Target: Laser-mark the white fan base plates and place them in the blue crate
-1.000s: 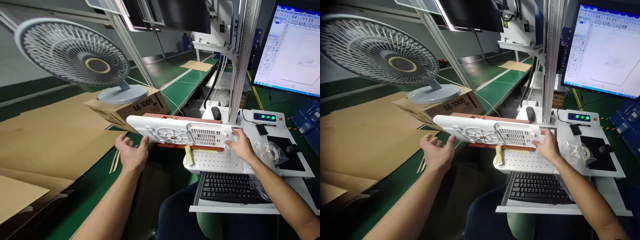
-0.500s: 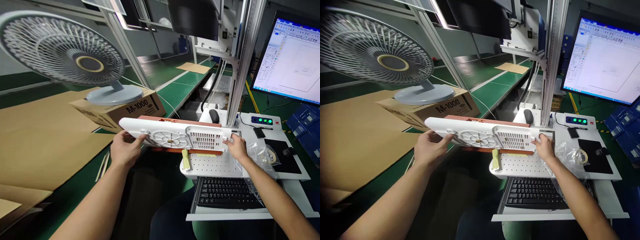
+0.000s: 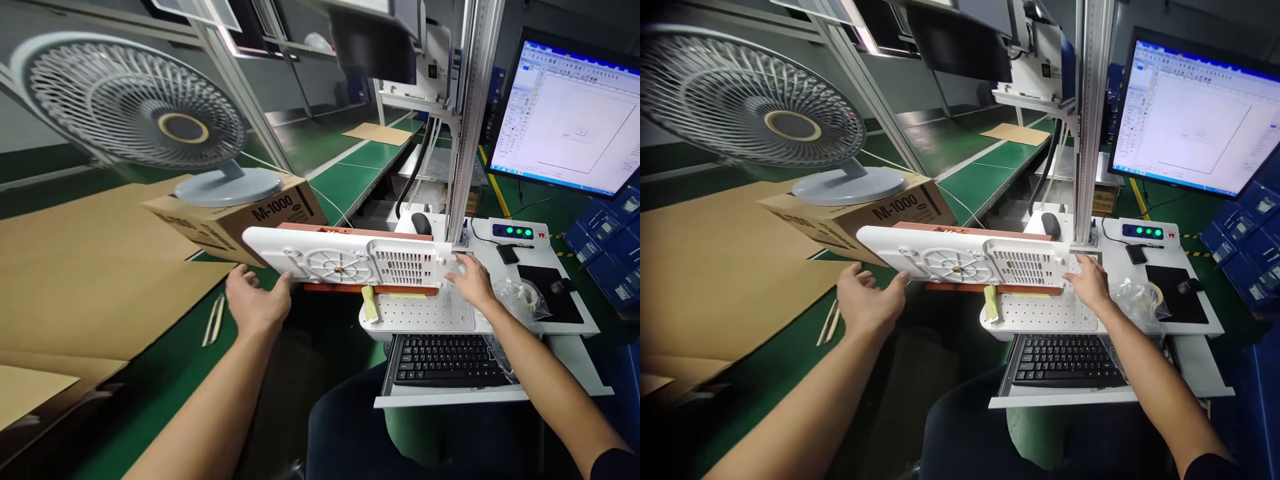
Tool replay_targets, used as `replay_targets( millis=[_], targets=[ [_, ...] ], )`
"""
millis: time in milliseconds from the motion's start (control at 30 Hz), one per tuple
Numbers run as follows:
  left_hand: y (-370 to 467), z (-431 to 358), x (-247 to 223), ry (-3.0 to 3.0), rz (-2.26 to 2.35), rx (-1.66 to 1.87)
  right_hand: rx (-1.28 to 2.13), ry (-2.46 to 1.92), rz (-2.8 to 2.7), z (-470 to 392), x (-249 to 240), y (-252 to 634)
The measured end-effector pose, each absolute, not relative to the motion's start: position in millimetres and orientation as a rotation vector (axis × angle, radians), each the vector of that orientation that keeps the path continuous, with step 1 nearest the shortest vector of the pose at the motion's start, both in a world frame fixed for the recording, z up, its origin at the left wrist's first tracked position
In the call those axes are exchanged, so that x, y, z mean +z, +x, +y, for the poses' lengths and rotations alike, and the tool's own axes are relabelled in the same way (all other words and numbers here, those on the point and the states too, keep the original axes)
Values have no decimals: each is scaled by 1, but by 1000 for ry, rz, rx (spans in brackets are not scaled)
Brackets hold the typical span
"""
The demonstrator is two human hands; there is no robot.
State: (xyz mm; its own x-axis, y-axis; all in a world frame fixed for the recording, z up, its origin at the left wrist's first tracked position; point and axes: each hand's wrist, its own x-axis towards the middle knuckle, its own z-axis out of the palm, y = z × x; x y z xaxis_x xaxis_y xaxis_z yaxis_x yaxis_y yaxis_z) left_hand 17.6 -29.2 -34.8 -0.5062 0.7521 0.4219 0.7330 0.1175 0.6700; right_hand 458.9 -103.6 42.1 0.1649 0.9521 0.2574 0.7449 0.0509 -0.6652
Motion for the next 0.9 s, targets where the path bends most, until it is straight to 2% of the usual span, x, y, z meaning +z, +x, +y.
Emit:
replay_targets(
  millis=[200, 433, 600, 900],
  targets=[
    [124, -164, -74, 1809, 1920, 1490, 447, -1517, -1394, -211, 75, 521],
    [277, -276, -129, 2176, 1200, 1180, 313, -1482, -1084, -298, 95, 578],
    [343, -295, -140, 2316, 1034, 914, 287, -1475, -1071, -335, 110, 586],
    [404, -280, -141, 2536, 1072, 630, 336, -1484, -1096, -360, 126, 582]
  ],
)
